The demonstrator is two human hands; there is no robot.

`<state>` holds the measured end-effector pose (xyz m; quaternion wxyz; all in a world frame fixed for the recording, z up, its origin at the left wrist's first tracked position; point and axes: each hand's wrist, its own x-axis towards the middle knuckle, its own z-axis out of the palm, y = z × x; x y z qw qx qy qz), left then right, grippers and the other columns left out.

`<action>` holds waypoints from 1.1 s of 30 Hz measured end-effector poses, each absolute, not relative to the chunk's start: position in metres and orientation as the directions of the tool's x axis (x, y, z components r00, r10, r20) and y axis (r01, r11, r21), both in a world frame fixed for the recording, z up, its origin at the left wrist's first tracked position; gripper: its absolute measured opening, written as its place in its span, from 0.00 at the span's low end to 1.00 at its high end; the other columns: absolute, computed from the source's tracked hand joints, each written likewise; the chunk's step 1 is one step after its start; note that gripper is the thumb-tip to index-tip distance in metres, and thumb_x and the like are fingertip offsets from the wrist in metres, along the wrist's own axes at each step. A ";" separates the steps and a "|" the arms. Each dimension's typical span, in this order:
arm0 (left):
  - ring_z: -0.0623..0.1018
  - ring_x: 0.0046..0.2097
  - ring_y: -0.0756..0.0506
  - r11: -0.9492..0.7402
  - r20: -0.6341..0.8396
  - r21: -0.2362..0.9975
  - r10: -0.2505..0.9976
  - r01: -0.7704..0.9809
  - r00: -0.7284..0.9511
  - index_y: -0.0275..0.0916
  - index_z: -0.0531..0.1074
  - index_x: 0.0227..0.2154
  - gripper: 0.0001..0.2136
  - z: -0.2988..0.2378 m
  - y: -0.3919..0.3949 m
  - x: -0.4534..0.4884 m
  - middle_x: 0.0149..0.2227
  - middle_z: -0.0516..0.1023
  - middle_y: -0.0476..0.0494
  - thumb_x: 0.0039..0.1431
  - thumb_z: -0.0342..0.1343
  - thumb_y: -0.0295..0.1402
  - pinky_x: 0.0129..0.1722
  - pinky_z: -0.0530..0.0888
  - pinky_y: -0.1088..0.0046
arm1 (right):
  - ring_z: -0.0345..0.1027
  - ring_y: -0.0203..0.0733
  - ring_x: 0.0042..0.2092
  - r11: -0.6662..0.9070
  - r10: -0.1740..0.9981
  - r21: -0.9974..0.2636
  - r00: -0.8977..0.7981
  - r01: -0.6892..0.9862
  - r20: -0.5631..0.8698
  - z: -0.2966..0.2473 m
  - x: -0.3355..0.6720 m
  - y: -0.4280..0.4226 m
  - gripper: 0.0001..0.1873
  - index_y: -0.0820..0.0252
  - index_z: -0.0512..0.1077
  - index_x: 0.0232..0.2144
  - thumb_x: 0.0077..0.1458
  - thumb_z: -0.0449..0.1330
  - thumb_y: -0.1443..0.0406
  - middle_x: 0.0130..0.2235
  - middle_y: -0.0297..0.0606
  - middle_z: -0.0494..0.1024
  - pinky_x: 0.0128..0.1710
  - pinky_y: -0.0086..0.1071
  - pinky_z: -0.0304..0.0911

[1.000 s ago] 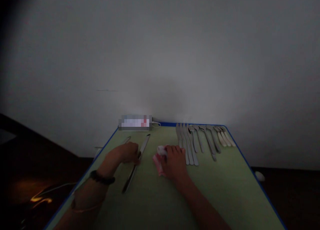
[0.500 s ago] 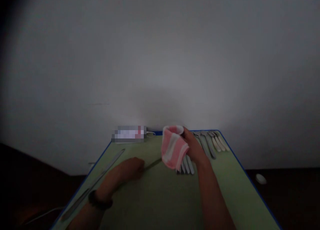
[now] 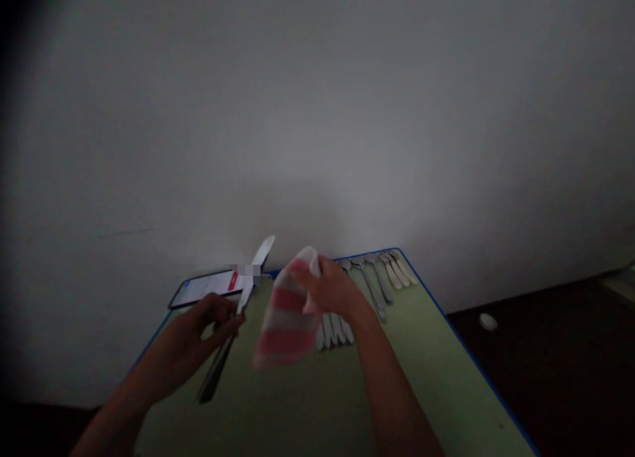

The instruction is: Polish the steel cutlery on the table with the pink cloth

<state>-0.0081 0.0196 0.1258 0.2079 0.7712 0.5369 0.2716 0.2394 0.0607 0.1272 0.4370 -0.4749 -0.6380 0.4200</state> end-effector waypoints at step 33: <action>0.67 0.13 0.53 -0.169 0.116 0.812 0.985 0.559 0.128 0.42 0.60 0.29 0.11 0.160 0.012 0.049 0.19 0.75 0.55 0.59 0.50 0.43 0.14 0.62 0.80 | 0.70 0.40 0.34 0.011 0.975 -0.814 -0.174 -0.580 0.138 0.129 0.217 0.052 0.14 0.56 0.73 0.34 0.48 0.58 0.55 0.36 0.37 0.77 0.37 0.35 0.65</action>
